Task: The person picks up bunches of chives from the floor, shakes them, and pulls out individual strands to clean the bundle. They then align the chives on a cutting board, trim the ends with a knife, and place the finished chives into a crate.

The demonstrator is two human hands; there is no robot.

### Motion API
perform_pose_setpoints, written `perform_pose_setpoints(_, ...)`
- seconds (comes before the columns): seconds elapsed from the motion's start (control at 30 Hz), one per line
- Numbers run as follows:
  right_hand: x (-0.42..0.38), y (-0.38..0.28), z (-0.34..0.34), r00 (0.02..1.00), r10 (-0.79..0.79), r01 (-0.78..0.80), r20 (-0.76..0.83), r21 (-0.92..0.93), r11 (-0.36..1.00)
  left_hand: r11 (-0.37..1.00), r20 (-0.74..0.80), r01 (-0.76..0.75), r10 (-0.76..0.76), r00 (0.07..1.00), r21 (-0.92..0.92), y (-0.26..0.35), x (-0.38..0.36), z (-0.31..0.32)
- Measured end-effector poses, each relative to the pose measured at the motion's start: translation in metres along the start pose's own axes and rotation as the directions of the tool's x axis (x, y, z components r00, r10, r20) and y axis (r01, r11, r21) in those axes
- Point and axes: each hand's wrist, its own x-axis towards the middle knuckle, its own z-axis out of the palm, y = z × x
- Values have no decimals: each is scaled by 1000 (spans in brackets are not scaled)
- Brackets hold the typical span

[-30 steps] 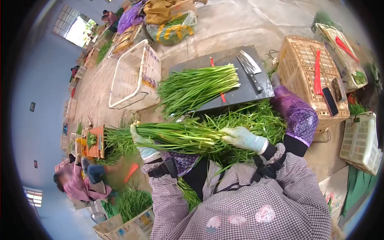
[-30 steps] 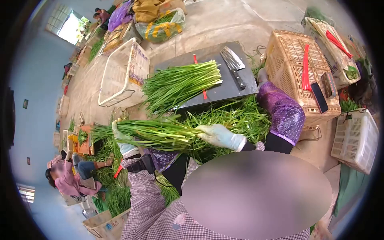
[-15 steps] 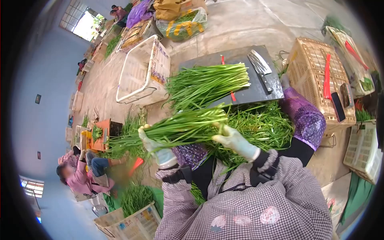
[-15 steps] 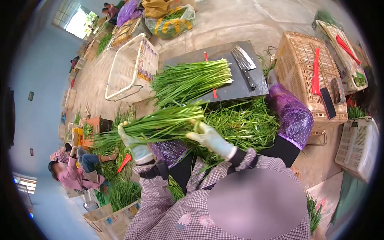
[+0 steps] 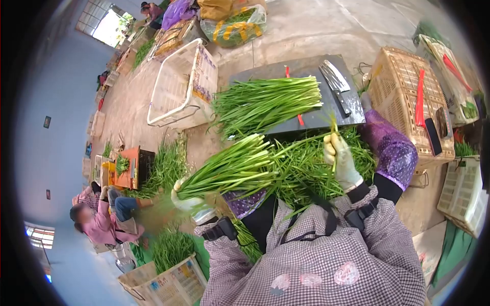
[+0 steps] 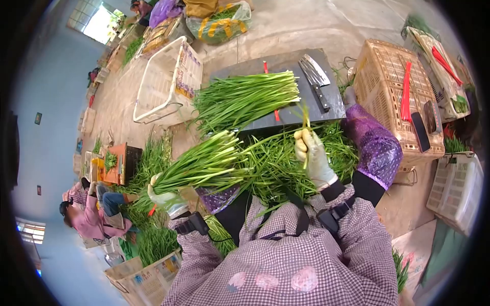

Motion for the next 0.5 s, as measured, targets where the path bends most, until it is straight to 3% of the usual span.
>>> perform_pose_setpoints(0.03,-4,0,-3,1000,8,-8,-2,-4,1000,997,-56,-11,15,998,70,0,-2,-6)
perform_pose_setpoints(0.07,-10,0,-5,1000,-10,13,13,-266,964,990,-108,-16,32,994,142,0,-2,-13)
perform_pose_setpoints(0.1,-15,1,-6,999,-26,39,33,-506,861,998,-62,36,-40,997,-54,1,1,-38)
perform_pose_setpoints(0.13,-9,21,-18,991,-34,108,128,-636,764,998,-65,39,-42,997,-50,0,8,-64)
perform_pose_setpoints(0.2,-15,27,15,949,53,178,310,-670,721,995,-265,8,-33,964,-96,-4,19,-101)
perform_pose_setpoints(0.27,2,53,25,841,138,328,523,-697,638,996,-253,25,-45,966,-85,-11,18,-101)
perform_pose_setpoints(0.3,7,62,33,780,237,302,579,-681,667,999,-310,20,-34,950,-50,-15,17,-100)
perform_pose_setpoints(0.33,13,73,43,737,232,386,635,-677,627,1000,-367,15,-19,930,-15,-15,18,-109)
perform_pose_setpoints(0.4,12,76,55,757,459,281,465,-866,414,997,-339,43,-62,939,-63,-12,24,-128)
perform_pose_setpoints(0.43,17,91,46,752,462,285,470,-864,415,997,-311,67,-71,948,-23,-11,24,-133)
perform_pose_setpoints(0.47,25,111,33,696,419,369,583,-791,488,996,-285,92,-83,955,18,-9,24,-138)
perform_pose_setpoints(0.5,29,123,22,631,368,442,683,-706,553,992,-417,40,15,909,122,-14,26,-132)
